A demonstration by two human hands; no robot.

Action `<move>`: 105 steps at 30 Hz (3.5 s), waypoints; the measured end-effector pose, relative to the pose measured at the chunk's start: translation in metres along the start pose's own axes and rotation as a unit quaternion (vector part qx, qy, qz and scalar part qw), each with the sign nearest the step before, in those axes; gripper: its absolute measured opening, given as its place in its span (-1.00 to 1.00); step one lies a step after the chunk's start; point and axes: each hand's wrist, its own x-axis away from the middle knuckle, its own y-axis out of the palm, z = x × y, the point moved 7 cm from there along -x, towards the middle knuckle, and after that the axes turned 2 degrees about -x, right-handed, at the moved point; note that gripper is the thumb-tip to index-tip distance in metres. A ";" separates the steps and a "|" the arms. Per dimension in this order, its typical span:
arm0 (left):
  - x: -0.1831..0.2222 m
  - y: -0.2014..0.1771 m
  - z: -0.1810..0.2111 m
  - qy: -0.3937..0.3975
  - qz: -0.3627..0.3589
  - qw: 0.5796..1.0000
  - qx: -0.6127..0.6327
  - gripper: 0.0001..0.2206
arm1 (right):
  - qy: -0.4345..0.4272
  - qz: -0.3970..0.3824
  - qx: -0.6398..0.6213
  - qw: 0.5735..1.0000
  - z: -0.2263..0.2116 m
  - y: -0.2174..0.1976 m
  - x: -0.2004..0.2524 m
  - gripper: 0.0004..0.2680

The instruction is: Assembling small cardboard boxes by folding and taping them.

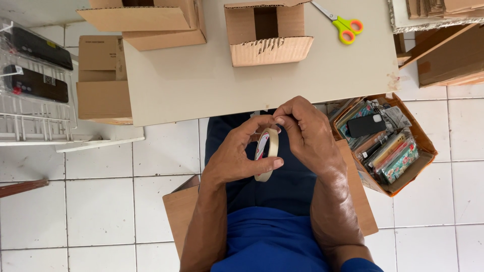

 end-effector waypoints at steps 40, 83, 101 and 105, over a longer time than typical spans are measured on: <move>-0.003 0.011 -0.006 -0.018 -0.024 0.999 -0.028 -0.38 | -0.008 0.000 0.015 1.000 0.001 -0.018 0.007 -0.94; 0.014 -0.010 -0.013 -0.010 -0.036 0.997 0.063 -0.31 | 0.090 0.163 0.309 0.933 0.185 -0.120 -0.055 -0.81; 0.010 -0.022 0.039 0.040 0.060 0.996 0.054 -0.36 | 0.231 -0.067 0.574 0.783 0.275 -0.113 -0.085 -0.85; 0.015 -0.024 0.059 0.048 0.066 0.996 0.042 -0.35 | 0.272 -0.116 0.580 0.759 0.265 -0.108 -0.067 -0.80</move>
